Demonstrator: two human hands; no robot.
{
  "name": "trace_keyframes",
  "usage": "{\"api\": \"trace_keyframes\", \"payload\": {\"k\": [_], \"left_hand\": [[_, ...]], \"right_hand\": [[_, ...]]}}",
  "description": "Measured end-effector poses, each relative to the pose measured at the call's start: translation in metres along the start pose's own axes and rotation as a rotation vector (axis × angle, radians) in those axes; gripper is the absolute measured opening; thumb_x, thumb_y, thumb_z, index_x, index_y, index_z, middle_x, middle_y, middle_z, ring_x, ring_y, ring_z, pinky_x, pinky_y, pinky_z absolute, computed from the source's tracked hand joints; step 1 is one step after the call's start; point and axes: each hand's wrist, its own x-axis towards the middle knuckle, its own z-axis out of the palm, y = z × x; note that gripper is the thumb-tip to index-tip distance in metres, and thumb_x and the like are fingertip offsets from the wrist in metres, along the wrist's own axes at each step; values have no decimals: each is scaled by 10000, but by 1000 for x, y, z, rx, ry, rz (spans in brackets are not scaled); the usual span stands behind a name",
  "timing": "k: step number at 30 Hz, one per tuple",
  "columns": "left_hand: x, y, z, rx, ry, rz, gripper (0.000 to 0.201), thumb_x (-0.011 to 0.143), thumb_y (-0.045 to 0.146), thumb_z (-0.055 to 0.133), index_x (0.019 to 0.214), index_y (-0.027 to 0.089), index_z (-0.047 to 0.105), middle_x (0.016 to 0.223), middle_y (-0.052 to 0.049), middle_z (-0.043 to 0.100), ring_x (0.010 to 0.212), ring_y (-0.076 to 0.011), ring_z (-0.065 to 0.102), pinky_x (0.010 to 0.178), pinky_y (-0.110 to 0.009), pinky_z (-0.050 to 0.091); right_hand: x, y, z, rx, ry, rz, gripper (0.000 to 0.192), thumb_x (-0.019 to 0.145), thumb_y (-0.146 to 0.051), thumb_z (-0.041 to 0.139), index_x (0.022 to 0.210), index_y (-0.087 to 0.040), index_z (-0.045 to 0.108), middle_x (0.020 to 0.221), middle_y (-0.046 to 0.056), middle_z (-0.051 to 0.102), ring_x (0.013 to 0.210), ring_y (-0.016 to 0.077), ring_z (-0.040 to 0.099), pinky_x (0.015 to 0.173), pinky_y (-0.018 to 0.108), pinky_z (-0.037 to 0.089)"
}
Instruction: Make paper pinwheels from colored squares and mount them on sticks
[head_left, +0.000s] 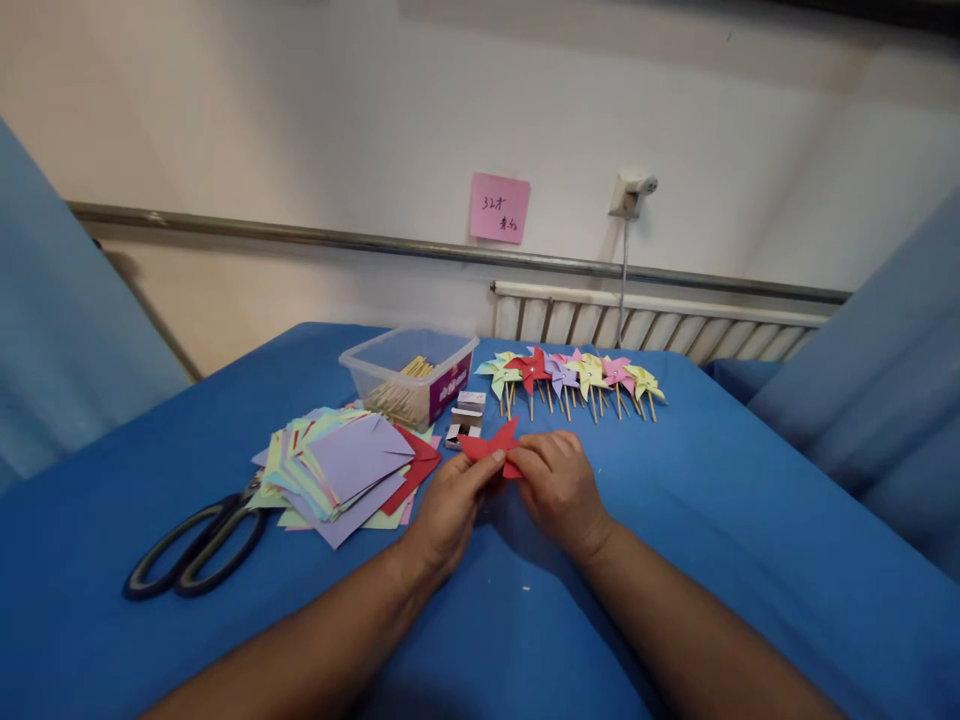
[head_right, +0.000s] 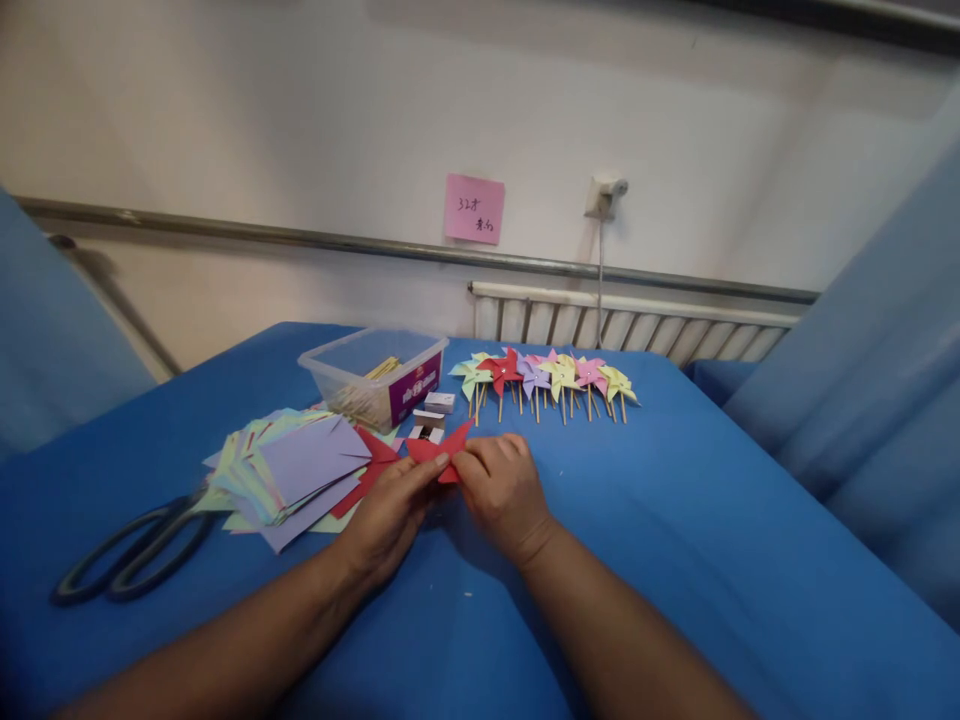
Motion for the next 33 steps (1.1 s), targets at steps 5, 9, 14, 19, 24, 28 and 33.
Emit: {"api": "trace_keyframes", "payload": {"k": [5,9,14,19,24,28,33], "left_hand": [[7,4,-4,-101,77,22,126,647,230,747,690,131,682,619,-6,644,612,-112,552,655,-229,448],[12,4,-10,-99,96,22,141,654,235,743,716,118,696,653,-35,682,634,-131,594,669,-238,467],[13,2,-12,-110,125,33,147,657,232,742,746,124,697,686,-39,701,649,-134,615,664,-229,465],[15,-1,-14,-55,140,15,177,641,249,751,737,113,690,672,-49,697,614,-131,599,623,-228,447],[21,-10,-21,40,171,-13,219,618,294,757,719,114,683,645,-42,675,553,-123,561,538,-222,398],[23,-15,-24,112,134,-29,230,619,313,745,731,121,688,666,-38,673,569,-119,559,554,-223,394],[25,-21,-21,198,48,-36,203,586,307,737,659,132,665,575,-1,612,506,-104,491,505,-221,347]], "right_hand": [[2,-7,-4,38,-120,-40,311,878,-152,481,1177,-173,565,1149,107,611,1041,233,525,878,410,382],[1,-10,-5,75,-158,-52,370,872,-136,472,1238,-161,522,1225,123,574,1114,247,496,902,427,390],[-2,-10,-4,133,-171,-37,395,848,-116,483,1239,-163,518,1238,124,561,1125,250,494,898,427,407],[-4,-9,-1,180,-171,-34,403,802,-97,504,1196,-172,543,1228,121,563,1115,257,500,899,438,414],[-8,-10,1,212,-152,-23,352,805,-80,490,1132,-182,570,1194,113,581,1084,249,521,893,438,431],[-12,-10,4,242,-67,44,325,827,-85,480,1120,-190,574,1143,113,597,1061,238,546,885,427,454],[24,-11,10,330,127,150,273,849,-115,470,1086,-188,582,1105,114,603,1045,210,571,896,378,473]]}}
